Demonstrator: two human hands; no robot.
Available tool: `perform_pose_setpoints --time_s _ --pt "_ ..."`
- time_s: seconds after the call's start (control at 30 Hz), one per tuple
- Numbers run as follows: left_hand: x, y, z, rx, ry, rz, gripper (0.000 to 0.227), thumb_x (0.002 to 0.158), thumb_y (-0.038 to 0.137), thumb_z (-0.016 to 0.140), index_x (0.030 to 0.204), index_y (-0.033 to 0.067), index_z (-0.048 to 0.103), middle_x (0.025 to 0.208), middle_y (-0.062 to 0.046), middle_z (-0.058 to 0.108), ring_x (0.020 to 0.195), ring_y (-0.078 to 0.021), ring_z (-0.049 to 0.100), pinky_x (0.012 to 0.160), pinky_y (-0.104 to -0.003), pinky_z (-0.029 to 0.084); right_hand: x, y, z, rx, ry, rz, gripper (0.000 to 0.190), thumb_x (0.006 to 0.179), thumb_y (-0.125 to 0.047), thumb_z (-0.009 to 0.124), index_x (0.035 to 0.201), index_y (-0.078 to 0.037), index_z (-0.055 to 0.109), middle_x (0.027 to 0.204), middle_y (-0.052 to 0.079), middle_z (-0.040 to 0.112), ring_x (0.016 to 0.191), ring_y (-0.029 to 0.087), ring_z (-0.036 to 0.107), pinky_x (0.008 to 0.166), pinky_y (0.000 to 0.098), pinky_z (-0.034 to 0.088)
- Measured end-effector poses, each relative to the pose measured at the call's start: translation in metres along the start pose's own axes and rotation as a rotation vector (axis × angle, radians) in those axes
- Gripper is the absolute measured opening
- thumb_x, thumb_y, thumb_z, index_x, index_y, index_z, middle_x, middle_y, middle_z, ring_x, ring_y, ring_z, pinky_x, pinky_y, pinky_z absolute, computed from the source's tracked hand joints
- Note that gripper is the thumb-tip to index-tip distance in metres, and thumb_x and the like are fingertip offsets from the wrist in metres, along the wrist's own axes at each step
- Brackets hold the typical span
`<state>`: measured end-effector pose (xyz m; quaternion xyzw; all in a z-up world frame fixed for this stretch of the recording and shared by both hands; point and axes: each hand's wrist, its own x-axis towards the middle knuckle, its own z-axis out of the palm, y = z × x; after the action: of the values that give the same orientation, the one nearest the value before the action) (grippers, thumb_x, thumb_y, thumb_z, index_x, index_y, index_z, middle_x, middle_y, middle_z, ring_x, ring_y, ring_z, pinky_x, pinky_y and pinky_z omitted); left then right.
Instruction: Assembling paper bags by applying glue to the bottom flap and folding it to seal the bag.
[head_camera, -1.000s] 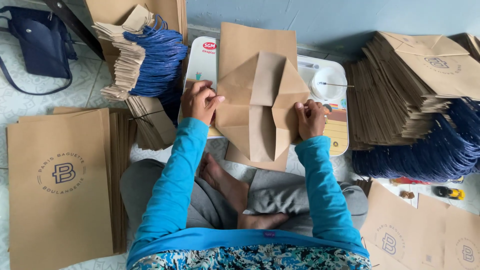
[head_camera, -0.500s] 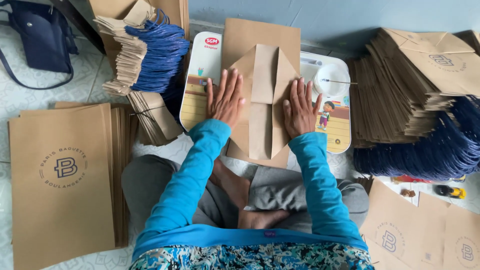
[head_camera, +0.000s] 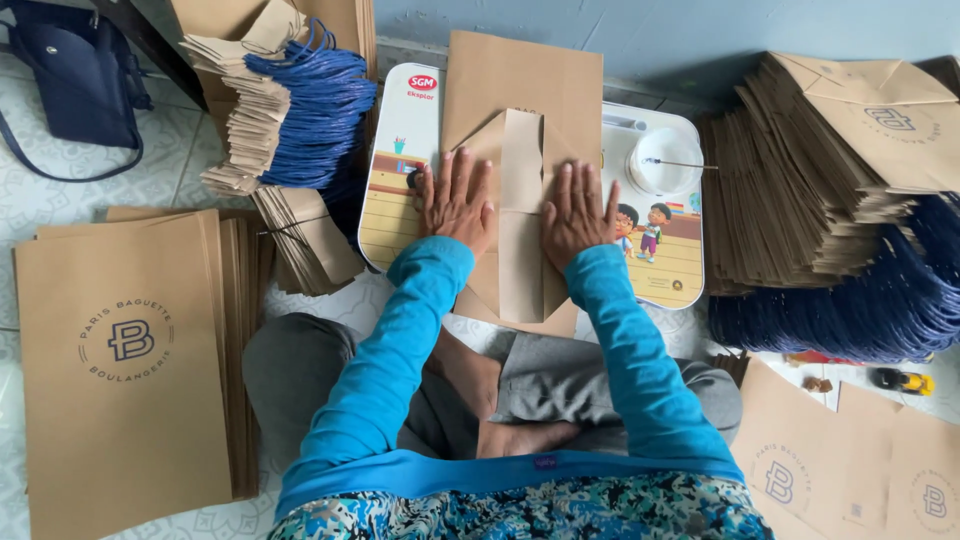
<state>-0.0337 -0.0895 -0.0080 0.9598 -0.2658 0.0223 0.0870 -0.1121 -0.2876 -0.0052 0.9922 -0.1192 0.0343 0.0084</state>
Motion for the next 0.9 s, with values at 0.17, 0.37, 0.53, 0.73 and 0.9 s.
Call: perform_pose_setpoints --time_s 0.17,0.37,0.53,0.73,0.9 --pt "0.005 0.013 -0.006 -0.008 -0.057 -0.056 0.064 0.105 0.043 0.027 0.165 0.0223 0.017 0.172 -0.015 0.000 0.157 -0.0402 -0.008 0.128 -0.057 -0.007 0.008 -0.041 -0.007 0.098 -0.042 -0.045 0.066 0.109 -0.044 0.019 0.168 -0.015 0.007 0.174 0.012 0.004 0.161 0.033 0.000 0.128 0.0593 -0.005" --pt "0.003 0.024 -0.021 -0.014 -0.108 -0.080 0.063 0.108 0.044 0.021 0.166 0.0212 0.011 0.171 -0.020 -0.003 0.155 -0.0463 -0.012 0.127 -0.059 -0.008 0.008 -0.052 -0.016 0.136 -0.114 -0.052 0.064 0.108 -0.045 0.021 0.168 -0.034 0.000 0.175 0.004 -0.007 0.159 0.037 -0.009 0.127 0.0621 -0.004" --pt "-0.001 0.020 -0.024 -0.036 -0.072 -0.039 0.062 0.109 0.046 0.022 0.166 0.0242 0.011 0.171 -0.020 -0.002 0.155 -0.0465 -0.010 0.128 -0.058 -0.006 0.007 -0.045 -0.024 0.132 -0.121 -0.047 0.063 0.108 -0.046 0.021 0.167 -0.039 0.001 0.175 0.003 -0.008 0.159 0.037 -0.010 0.127 0.0623 -0.004" --pt "-0.003 0.020 -0.033 -0.016 -0.114 -0.062 0.072 0.104 0.051 0.026 0.166 0.0179 0.006 0.172 -0.018 -0.004 0.156 -0.0442 -0.012 0.128 -0.055 -0.006 0.011 0.024 0.001 0.759 0.241 -0.281 0.065 0.107 -0.020 0.045 0.167 -0.023 0.022 0.171 0.014 0.020 0.154 0.042 0.027 0.125 0.0619 0.022" --pt "0.011 0.016 -0.033 -0.026 -0.188 -0.071 0.077 0.098 0.055 0.029 0.164 0.0176 0.015 0.171 -0.018 0.001 0.156 -0.0443 -0.004 0.127 -0.057 0.004 -0.001 0.029 -0.002 0.060 -0.005 -0.036 0.064 0.110 -0.048 0.020 0.168 -0.023 0.019 0.174 0.003 0.017 0.161 0.025 0.008 0.127 0.0573 -0.004"
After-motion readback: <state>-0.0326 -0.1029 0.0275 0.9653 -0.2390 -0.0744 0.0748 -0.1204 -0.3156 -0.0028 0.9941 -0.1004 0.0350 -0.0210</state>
